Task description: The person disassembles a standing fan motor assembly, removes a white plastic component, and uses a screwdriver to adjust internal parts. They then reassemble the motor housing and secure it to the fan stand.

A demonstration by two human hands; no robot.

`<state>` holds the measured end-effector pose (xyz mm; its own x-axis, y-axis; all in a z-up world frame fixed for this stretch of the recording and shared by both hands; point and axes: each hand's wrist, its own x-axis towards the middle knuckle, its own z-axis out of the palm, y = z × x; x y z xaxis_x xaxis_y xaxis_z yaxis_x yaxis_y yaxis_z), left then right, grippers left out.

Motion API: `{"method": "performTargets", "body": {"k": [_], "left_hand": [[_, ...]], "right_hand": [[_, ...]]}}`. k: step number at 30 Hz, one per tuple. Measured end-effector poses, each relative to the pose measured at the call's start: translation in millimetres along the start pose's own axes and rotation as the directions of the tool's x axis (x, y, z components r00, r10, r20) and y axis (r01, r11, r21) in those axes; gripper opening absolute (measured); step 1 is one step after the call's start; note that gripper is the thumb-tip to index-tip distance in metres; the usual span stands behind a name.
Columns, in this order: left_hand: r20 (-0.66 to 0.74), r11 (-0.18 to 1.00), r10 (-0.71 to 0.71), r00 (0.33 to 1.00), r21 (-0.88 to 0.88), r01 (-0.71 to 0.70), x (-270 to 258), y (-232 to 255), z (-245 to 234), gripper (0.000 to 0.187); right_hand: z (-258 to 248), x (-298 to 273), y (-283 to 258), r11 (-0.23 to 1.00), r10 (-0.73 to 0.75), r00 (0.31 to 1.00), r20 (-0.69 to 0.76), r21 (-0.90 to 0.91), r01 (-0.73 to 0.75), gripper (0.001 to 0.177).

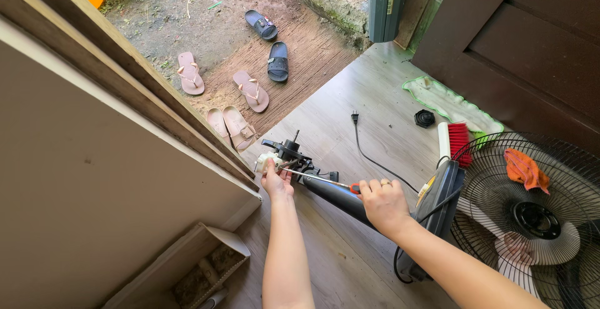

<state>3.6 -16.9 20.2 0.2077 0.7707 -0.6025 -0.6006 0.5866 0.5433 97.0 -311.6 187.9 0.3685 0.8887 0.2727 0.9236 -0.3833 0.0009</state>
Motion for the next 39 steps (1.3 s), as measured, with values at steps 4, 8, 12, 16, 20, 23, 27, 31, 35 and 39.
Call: {"method": "performTargets", "body": {"k": [4,8,12,16,20,23,27,31,35,39], "left_hand": [[-0.012,0.998,0.011,1.0,0.054,-0.011,-1,0,4,0.036],[0.003,0.998,-0.007,1.0,0.066,0.006,3,4,2,0.035],[-0.028,0.999,-0.028,0.999,0.041,0.029,-2,6,5,0.034],[-0.057,0.997,-0.013,0.998,0.073,0.017,-14,7,10,0.036],[-0.086,0.997,-0.002,0.996,0.077,0.009,-18,8,16,0.039],[-0.048,0.997,0.001,0.999,0.075,0.003,-14,8,8,0.039],[-0.049,0.999,-0.033,0.998,0.039,0.035,-6,7,-4,0.038],[-0.029,0.999,-0.047,0.998,0.004,0.048,1,6,-9,0.038],[-0.021,0.999,-0.034,0.999,0.013,0.034,0,5,-4,0.034],[-0.074,0.997,-0.011,0.997,0.076,0.017,-3,3,4,0.031]], "right_hand": [[-5,10,-4,0.878,0.213,0.816,0.537,0.262,-0.402,0.029],[-15,24,1,0.326,0.134,0.393,0.91,0.334,-0.884,0.034],[-24,19,-1,0.904,0.158,0.913,0.376,0.318,-0.287,0.035],[-23,13,-5,0.99,-0.041,0.999,-0.02,-0.138,0.038,0.033],[-18,11,-5,0.997,-0.027,0.989,0.146,-0.07,0.037,0.028],[-9,5,-9,0.999,-0.01,0.973,0.23,0.04,0.001,0.028],[-4,11,-10,0.846,0.152,0.809,0.568,0.349,-0.404,0.033],[-12,28,-1,0.121,-0.014,0.238,0.971,0.238,-0.964,0.044],[-21,27,0,0.576,0.179,0.674,0.717,0.479,-0.662,0.031],[-16,18,-1,0.978,0.008,0.999,0.052,0.206,-0.018,0.03]]}}
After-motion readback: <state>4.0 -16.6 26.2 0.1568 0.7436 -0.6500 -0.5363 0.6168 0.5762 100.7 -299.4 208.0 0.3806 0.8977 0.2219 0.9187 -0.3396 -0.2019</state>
